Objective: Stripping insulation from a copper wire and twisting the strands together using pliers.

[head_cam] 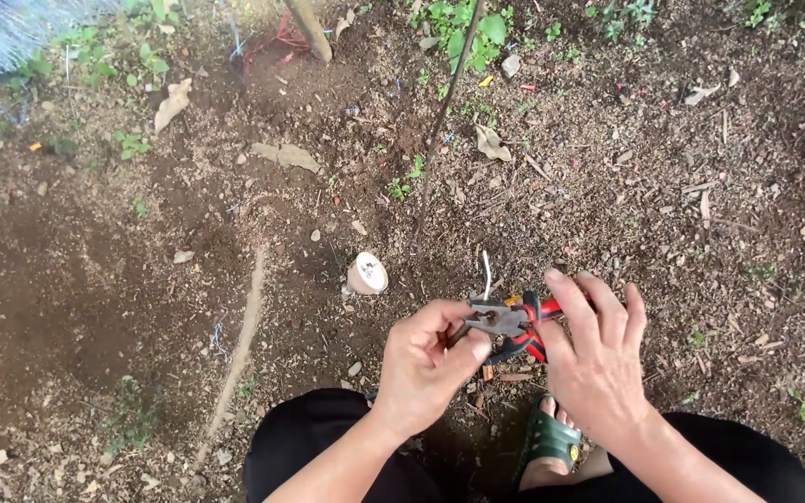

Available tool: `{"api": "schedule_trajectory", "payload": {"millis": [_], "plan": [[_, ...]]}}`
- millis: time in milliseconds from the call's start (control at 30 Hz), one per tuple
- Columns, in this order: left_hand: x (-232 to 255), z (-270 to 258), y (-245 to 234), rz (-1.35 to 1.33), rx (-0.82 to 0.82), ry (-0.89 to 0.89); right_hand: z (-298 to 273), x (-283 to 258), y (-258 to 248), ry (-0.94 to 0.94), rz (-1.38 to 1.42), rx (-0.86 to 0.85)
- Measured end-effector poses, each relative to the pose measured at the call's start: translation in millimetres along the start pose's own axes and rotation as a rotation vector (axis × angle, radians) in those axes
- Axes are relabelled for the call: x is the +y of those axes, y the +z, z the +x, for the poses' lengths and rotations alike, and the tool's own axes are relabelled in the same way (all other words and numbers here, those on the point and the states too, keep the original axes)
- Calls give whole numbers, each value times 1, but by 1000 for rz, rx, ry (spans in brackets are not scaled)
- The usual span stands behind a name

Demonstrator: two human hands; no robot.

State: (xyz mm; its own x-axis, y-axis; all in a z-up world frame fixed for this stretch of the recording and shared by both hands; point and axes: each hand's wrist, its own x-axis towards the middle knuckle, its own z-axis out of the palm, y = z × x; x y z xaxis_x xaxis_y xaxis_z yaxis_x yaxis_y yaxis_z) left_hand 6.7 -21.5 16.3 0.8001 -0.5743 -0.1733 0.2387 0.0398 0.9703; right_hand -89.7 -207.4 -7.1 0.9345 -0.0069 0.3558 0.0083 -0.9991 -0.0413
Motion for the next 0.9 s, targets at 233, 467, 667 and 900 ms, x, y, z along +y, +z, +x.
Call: {"api": "schedule_trajectory", "payload": {"millis": [233, 467, 667, 900], "plan": [[-14, -6, 5, -34, 67, 110, 0, -8, 0, -15, -52, 22], [-16, -7, -1, 67, 101, 117, -7, -13, 8, -57, -54, -8], [-12, -5, -8, 137, 71, 159, -16, -13, 16, -74, 34, -32], [-16, -3, -13, 116, 84, 107, 5, -10, 4, -124, 68, 54]]}}
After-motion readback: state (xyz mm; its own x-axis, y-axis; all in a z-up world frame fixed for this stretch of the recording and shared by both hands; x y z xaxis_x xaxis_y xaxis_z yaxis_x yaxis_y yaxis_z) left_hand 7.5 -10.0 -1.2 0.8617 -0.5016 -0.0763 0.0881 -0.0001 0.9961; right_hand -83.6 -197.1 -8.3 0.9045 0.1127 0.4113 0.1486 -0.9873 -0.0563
